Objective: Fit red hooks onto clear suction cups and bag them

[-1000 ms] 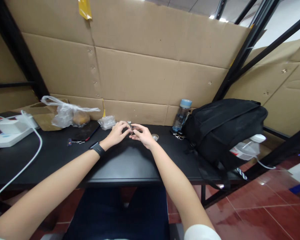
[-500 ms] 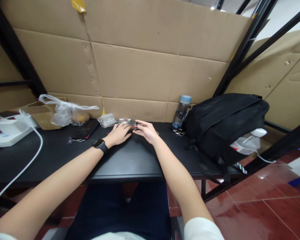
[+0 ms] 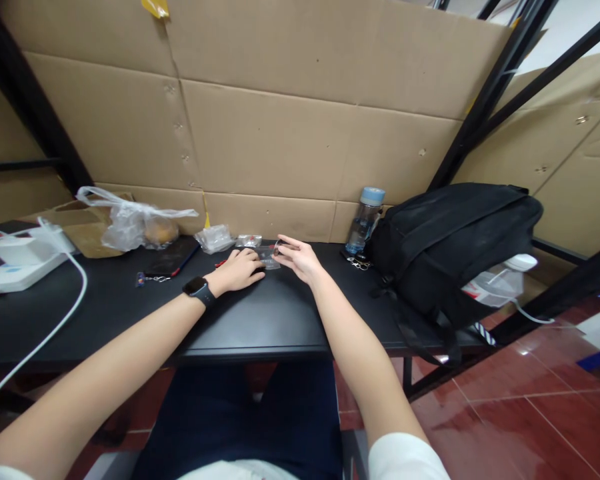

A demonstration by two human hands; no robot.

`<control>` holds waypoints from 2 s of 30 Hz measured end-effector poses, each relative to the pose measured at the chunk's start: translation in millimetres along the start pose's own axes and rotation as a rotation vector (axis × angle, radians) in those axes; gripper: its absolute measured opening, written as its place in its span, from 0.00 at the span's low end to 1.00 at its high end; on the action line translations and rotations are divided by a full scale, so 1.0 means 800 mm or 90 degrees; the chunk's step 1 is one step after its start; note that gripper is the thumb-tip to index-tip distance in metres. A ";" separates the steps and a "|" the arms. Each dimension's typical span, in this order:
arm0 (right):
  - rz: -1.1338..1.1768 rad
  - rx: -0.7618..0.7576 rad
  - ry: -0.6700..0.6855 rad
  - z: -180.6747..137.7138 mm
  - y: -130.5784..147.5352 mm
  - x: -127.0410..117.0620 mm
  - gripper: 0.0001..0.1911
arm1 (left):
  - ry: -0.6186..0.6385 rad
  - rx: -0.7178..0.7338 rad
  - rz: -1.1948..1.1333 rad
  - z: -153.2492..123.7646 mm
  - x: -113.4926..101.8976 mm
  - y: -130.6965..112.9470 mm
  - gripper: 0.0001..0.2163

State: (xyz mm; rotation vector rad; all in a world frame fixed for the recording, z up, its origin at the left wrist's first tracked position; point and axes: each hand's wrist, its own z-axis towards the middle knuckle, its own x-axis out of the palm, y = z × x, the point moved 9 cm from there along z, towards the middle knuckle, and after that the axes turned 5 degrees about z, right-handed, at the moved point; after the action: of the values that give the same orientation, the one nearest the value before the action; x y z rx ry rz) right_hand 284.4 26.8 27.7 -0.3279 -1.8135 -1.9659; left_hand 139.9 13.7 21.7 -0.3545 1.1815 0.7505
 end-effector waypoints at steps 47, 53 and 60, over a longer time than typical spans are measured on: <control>-0.884 -0.145 0.149 -0.017 0.037 0.001 0.12 | 0.156 0.090 -0.120 -0.010 0.007 -0.020 0.19; -0.963 -0.117 0.163 -0.011 0.022 0.000 0.13 | 0.164 0.089 -0.119 -0.009 0.008 -0.022 0.19; -0.957 -0.108 0.139 -0.011 0.019 0.001 0.11 | 0.163 0.085 -0.122 -0.009 0.009 -0.020 0.19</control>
State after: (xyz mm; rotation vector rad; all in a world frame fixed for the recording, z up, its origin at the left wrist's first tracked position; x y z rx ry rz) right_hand 292.1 17.2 40.7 1.5843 -1.8287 -2.7794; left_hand 147.5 0.3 10.1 -0.4540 1.4078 0.4651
